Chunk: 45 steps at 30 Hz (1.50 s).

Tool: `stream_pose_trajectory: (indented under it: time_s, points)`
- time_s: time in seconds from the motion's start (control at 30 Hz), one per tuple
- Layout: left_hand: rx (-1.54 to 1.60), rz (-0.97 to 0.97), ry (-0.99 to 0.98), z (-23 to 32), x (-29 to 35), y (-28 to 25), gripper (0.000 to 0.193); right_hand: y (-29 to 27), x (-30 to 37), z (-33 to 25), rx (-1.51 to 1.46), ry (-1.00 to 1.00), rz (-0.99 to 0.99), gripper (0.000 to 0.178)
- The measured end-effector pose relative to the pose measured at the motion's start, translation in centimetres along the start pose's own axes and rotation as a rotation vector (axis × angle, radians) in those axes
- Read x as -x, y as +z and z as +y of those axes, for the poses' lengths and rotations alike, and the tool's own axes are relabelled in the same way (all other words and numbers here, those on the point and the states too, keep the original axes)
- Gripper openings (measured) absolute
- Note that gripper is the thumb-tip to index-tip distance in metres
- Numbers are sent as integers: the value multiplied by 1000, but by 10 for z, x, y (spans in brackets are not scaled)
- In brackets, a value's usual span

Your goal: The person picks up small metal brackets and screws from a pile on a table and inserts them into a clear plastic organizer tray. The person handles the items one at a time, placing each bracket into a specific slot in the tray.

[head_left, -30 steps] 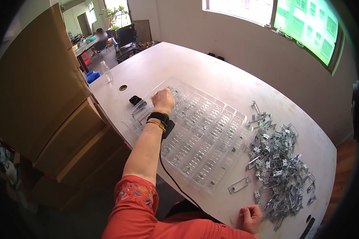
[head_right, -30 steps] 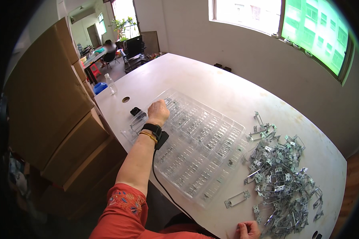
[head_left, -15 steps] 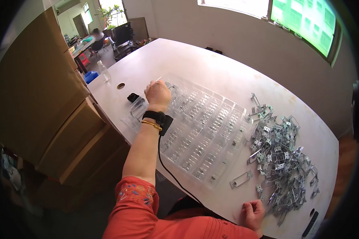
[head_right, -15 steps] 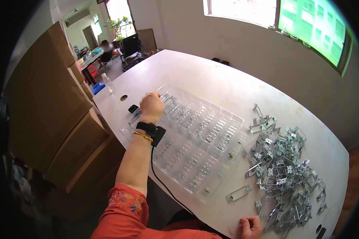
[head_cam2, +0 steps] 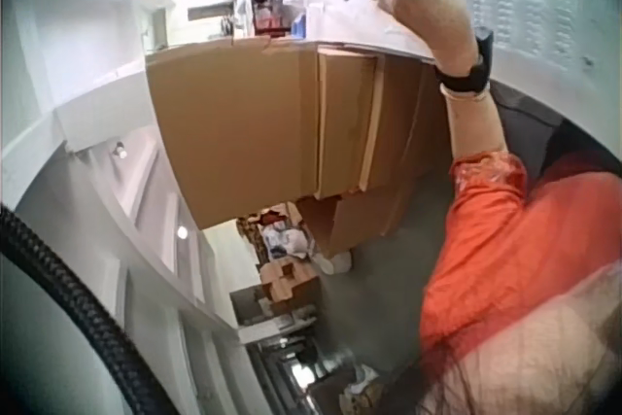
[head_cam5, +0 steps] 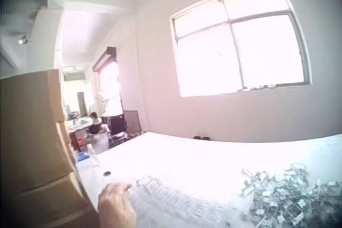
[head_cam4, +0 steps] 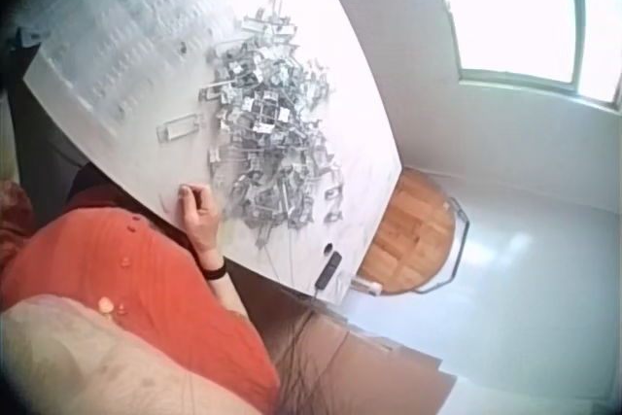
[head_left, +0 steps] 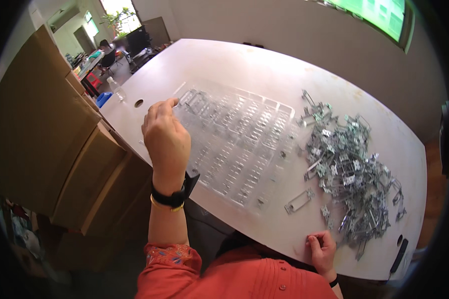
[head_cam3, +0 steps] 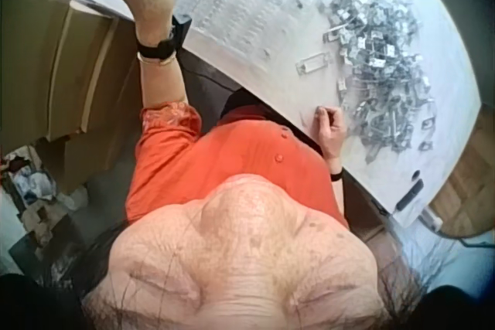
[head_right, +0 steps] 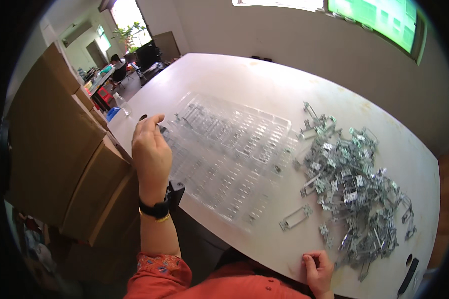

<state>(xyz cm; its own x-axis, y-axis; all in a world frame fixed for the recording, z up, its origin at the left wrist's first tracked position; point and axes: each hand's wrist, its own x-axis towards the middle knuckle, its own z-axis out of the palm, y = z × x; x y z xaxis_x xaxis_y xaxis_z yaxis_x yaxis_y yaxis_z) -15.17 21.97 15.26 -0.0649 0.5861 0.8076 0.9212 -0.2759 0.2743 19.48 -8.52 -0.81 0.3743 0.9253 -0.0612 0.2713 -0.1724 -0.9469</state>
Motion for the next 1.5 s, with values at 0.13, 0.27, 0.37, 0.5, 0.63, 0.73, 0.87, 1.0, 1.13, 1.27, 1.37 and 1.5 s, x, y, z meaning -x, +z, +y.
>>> stream_pose_trajectory:
  time_s: [0.13,0.27,0.37,0.5,0.63,0.73,0.87,1.0,1.13,1.27,1.37,1.5]
  points:
    - [215,-53,156,56,39,-33,25,-9,5,11,55,-57,-46,5]
    - [467,-209,268,110,95,-66,27,-13,11,9,-24,-66,-97,7]
    - [678,-435,378,144,140,-74,31,-14,18,16,-32,-105,-87,10]
    - [804,-694,351,166,189,-45,31,-14,21,19,-13,-169,-68,12]
    - [629,-753,341,163,222,-15,45,-14,16,16,32,-310,-53,12]
    - [486,-805,345,163,230,-3,57,-15,16,18,53,-346,-39,13]
    - [427,-834,395,162,240,9,58,-15,15,17,37,-337,-39,13]
    - [450,-883,395,156,247,4,59,-16,17,14,42,-335,-36,13]
    - [509,-887,381,151,254,-6,60,-16,18,16,61,-298,-32,9]
    - [524,-847,433,143,271,-7,59,-13,18,18,82,-325,-1,12]
    - [546,-817,434,145,274,-5,55,-13,18,19,70,-320,8,14]
    - [616,-752,363,148,276,-1,45,-15,20,17,177,-521,120,22]
